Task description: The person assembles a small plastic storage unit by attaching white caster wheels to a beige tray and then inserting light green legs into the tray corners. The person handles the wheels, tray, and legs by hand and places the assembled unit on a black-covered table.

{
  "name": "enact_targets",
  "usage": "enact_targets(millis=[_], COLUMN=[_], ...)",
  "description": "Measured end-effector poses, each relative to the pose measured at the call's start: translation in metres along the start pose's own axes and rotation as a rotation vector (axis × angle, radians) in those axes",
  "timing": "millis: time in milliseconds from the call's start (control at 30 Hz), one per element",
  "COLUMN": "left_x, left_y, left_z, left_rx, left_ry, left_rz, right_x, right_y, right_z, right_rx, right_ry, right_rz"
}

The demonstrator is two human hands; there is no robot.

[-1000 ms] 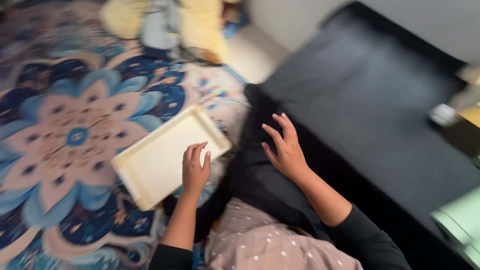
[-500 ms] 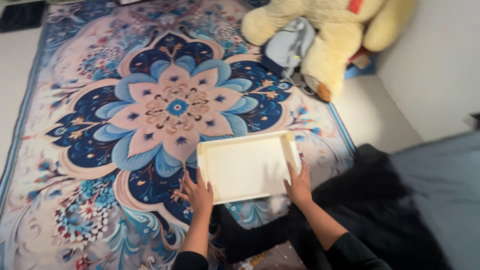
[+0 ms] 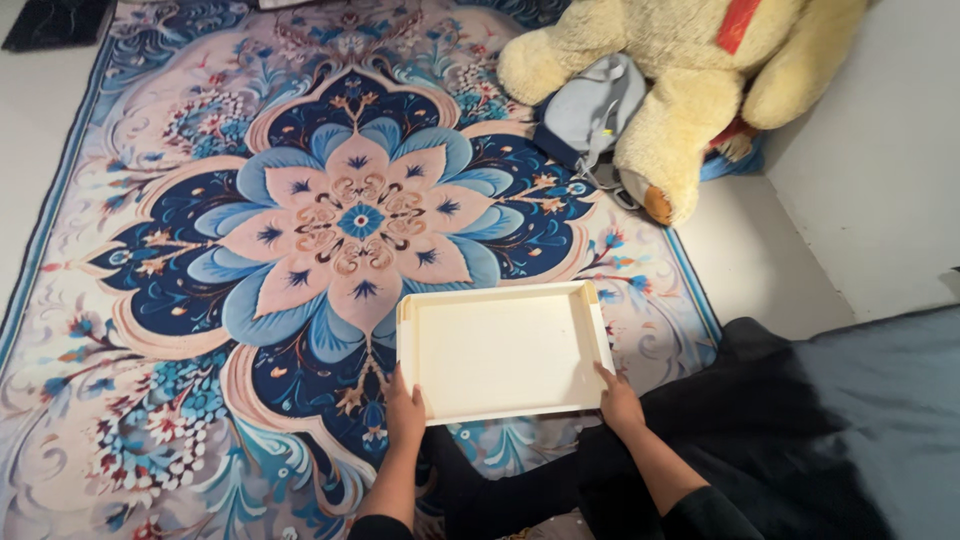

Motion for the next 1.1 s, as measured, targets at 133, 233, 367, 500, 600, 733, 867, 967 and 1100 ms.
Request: enact_targets(millis=[133, 233, 367, 500, 600, 733, 867, 967, 1100], left_x=[0.007, 0.02, 0.032, 0.068, 0.11, 0.175, 0.228, 0.257, 0.278], left_y=[0.023, 0.057, 0.138, 0.246, 0.322, 0.392, 0.436, 0.46, 0.479], left_z=[0.031, 0.061, 0.089, 0.097, 0.094, 0.062, 0.025, -0.009, -0.056], left_rx=[0.109, 0.357, 0.443, 0.615, 0.666, 0.75, 0.715, 0.747, 0.719], left_ry=[0.102, 0.071, -0.067, -0.237, -0.331, -0.599, -0.776, -0.885, -0.981], left_rz=[-0.144, -0.177, -0.106, -0.179, -0.338, -0.451, -0.571, -0.658, -0.641], right_x=[0.026, 0.072, 0.15, 0.241, 0.309, 0.408, 0.485, 0.522, 0.539], right_y=[-0.036, -0.072, -0.114, -0.112, -0.078, -0.031, 0.02, 0.039, 0.052], right_z=[0.051, 0.122, 0.228, 0.315, 0.353, 0.371, 0.361, 0.354, 0.352], right_rx=[-0.014, -0.065, -0.137, -0.037, 0.016, 0.035, -0.155, -0.105, -0.004], right_ry=[0.037, 0.138, 0.439, 0.755, 0.913, 1.076, 1.171, 1.204, 1.279], right_rz=[-0.057, 0.018, 0.195, 0.212, 0.041, -0.138, -0.463, -0.555, -0.509])
Point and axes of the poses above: each hand's wrist, its own x-axis away from the middle knuckle, its own z-axis out of the back of the hand, y = z × x, the point moved 8 cm from there along -x, towards the middle knuckle, and after that the axes turned 5 degrees about z, right-handed, at the moved point
